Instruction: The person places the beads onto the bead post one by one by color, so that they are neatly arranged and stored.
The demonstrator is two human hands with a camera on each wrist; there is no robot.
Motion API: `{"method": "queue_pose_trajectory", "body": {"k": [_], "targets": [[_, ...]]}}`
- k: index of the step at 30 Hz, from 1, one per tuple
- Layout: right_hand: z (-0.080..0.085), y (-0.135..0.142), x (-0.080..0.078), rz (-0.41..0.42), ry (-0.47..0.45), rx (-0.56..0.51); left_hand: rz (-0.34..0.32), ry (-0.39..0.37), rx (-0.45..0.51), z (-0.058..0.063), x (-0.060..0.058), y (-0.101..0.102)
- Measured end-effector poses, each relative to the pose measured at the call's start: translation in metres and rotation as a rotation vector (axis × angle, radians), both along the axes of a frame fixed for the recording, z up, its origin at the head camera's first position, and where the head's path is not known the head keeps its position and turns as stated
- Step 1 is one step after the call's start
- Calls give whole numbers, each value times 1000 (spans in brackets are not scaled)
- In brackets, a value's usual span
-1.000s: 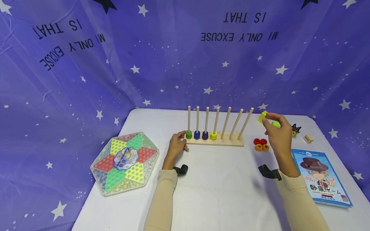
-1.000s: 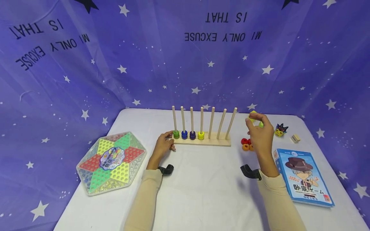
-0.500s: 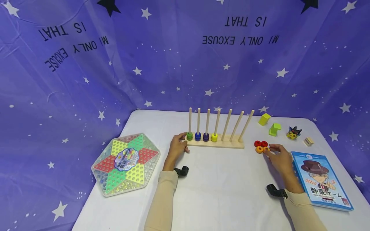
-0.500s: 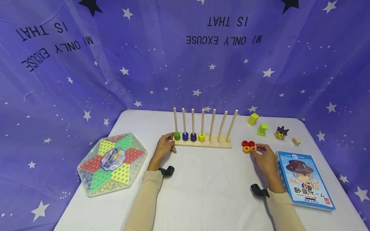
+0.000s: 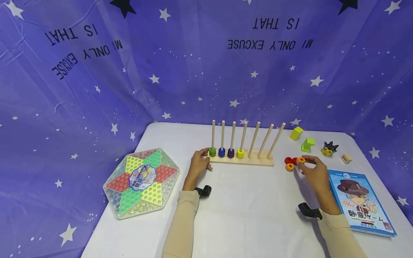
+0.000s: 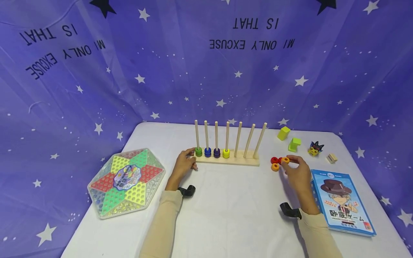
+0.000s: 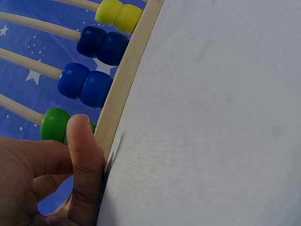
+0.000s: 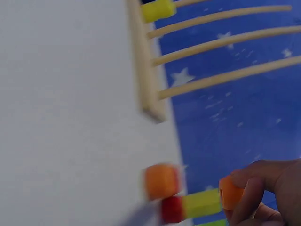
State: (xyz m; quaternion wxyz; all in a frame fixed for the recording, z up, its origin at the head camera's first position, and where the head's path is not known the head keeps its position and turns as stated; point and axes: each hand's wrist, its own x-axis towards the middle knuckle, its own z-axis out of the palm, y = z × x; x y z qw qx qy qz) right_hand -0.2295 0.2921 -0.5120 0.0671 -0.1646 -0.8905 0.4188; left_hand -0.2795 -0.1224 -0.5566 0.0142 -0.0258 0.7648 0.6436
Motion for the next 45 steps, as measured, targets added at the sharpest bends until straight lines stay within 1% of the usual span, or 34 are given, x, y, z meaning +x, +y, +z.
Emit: {"method": "queue_pose_trajectory", "body": {"k": [6, 9, 11, 13, 15, 17, 20, 23, 28, 32, 36, 39, 42, 45], "targets": [[64, -20, -6, -4, 150, 15, -1, 8, -5, -3, 0, 1], [92, -32, -10, 8, 231, 14, -2, 7, -10, -4, 0, 1], [110, -42, -12, 34, 267, 5, -4, 6, -10, -4, 0, 2], [125, -54, -14, 76, 312, -11, -6, 5, -14, -4, 0, 2], [138, -68, -17, 130, 341, -32, -8, 5, -13, -4, 0, 2], [147, -82, -21, 189, 353, -42, -7, 7, -5, -3, -1, 2], [153, -102, -27, 273, 335, -42, -7, 3, 8, -3, -1, 2], [152, -117, -33, 336, 293, -47, -15, -5, 11, -3, 0, 3], [147, -129, -42, 381, 253, -52, -16, 1, -3, -1, 1, 4], [145, -130, -45, 378, 245, -35, -17, 2, -1, -1, 0, 4], [144, -129, -44, 378, 242, -27, -19, -1, 1, -2, -1, 4], [144, -127, -41, 365, 273, -22, -18, 3, 0, -3, -2, 3], [145, -120, -35, 322, 324, -36, -13, 6, -3, -2, -2, 1], [144, -107, -29, 258, 366, -48, -7, 9, -7, 0, -2, 0]]}}
